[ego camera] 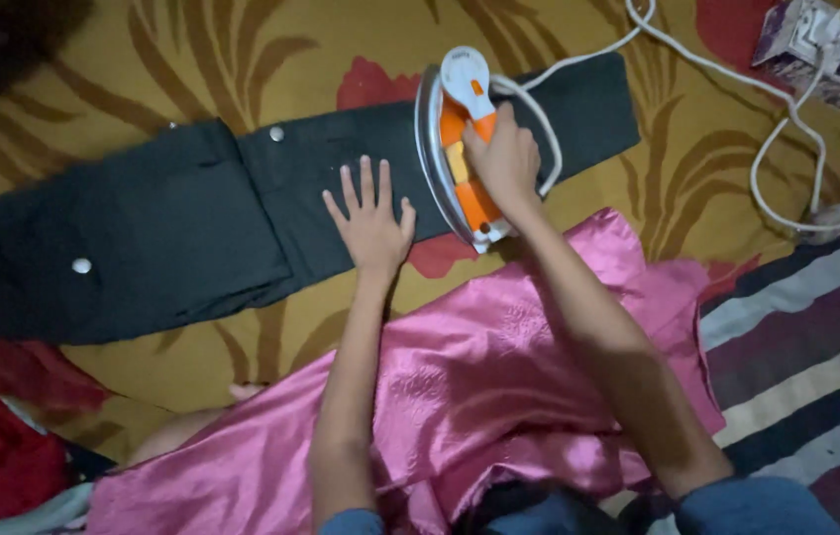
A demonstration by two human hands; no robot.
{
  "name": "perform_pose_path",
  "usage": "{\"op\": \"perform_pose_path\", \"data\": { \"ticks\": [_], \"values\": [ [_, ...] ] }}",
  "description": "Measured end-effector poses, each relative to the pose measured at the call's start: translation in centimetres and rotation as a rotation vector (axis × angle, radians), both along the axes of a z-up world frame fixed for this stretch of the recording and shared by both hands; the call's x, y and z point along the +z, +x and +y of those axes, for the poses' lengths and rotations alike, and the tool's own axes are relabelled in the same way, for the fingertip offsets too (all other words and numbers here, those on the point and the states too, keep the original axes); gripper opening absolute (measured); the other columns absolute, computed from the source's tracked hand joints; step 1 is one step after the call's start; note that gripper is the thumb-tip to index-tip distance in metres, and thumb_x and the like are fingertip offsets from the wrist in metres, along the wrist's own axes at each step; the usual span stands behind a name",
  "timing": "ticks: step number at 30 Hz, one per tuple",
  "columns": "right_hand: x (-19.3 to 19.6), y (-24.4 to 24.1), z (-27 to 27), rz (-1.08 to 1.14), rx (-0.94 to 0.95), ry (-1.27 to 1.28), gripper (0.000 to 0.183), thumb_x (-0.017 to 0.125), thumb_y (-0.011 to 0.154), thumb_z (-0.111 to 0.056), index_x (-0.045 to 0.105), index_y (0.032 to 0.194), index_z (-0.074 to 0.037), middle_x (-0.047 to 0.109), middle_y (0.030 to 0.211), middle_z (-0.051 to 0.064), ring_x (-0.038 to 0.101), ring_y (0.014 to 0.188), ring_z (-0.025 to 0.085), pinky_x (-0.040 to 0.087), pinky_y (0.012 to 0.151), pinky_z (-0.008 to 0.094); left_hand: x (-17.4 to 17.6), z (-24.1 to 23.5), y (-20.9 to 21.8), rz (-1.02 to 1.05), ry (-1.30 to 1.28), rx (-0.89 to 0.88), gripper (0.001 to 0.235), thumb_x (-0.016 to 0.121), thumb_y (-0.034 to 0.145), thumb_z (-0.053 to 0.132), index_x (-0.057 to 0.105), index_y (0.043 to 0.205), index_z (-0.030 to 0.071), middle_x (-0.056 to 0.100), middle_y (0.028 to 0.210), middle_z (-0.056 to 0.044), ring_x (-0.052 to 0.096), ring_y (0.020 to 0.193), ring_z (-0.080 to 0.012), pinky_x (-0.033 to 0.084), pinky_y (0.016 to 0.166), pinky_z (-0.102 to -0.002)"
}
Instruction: Ironing a pair of dark trousers on a patterned surface using an electric iron.
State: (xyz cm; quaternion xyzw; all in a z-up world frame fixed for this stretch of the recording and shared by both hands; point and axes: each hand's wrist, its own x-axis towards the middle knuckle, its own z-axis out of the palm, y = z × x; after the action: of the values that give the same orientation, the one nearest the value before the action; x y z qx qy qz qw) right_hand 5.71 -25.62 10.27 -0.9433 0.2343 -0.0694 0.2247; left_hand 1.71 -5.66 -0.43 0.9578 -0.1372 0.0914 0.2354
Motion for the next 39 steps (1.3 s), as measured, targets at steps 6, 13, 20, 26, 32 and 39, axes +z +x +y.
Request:
{"op": "perform_pose_path", "data": {
  "ticks": [6,13,20,26,32,39],
  "values": [
    [0.6,-5.4,0.7,0.013,-0.001,-0.028,0.044,0.068,0.094,-0.041,0.057,0.106,0.0,0.068,0.083,0.035,0.066,0.083,0.057,0.051,0.075,0.063,-0.1,-0.2,0.2,-0.012,0.018,0.015,0.066,0.058,0.093,0.041,0.051,0.154,0.017,0.039,0.164,-0.009,0.028,0.152,-0.042,0.014,0.121,-0.069],
    [1.5,-6.2,1.6,0.103,-0.036,0.021,0.045,0.066,0.093,-0.044,0.058,0.104,-0.001,0.07,0.084,0.032,0.069,0.08,0.054,0.054,0.071,0.061,-0.5,0.1,0.0,0.001,0.024,0.019,0.066,0.056,0.095,0.042,0.051,0.156,0.016,0.039,0.165,-0.009,0.026,0.154,-0.042,0.012,0.122,-0.068],
    [0.0,0.5,-1.3,0.023,-0.039,-0.047,0.045,0.067,0.095,-0.044,0.061,0.104,0.0,0.07,0.085,0.032,0.068,0.084,0.053,0.053,0.077,0.061,0.1,0.0,0.2,0.01,0.02,0.003,0.067,0.057,0.096,0.041,0.049,0.157,0.015,0.038,0.166,-0.01,0.025,0.154,-0.0419,0.011,0.122,-0.068],
    [-0.7,7.3,-3.8,-0.014,-0.017,-0.088,0.046,0.067,0.093,-0.043,0.063,0.106,0.001,0.07,0.087,0.032,0.068,0.085,0.053,0.052,0.078,0.061,0.5,0.1,0.7,0.027,0.006,0.013,0.066,0.057,0.096,0.042,0.049,0.156,0.016,0.038,0.165,-0.01,0.026,0.154,-0.0418,0.012,0.122,-0.068],
    [-2.5,9.9,-6.0,-0.119,0.002,-0.141,0.047,0.07,0.091,-0.043,0.062,0.105,0.001,0.071,0.093,0.031,0.069,0.089,0.051,0.054,0.079,0.059,0.6,0.1,0.6,0.02,0.003,0.003,0.067,0.058,0.094,0.043,0.05,0.155,0.015,0.039,0.164,-0.01,0.027,0.153,-0.0416,0.013,0.122,-0.069],
    [-1.2,5.5,-5.7,0.018,-0.055,-0.139,0.048,0.069,0.091,-0.045,0.06,0.112,-0.003,0.07,0.092,0.031,0.067,0.09,0.053,0.051,0.081,0.061,-0.2,0.2,0.5,-0.036,-0.01,-0.001,0.065,0.059,0.095,0.043,0.053,0.153,0.014,0.042,0.163,-0.011,0.027,0.154,-0.0422,0.012,0.122,-0.069]
  ]
}}
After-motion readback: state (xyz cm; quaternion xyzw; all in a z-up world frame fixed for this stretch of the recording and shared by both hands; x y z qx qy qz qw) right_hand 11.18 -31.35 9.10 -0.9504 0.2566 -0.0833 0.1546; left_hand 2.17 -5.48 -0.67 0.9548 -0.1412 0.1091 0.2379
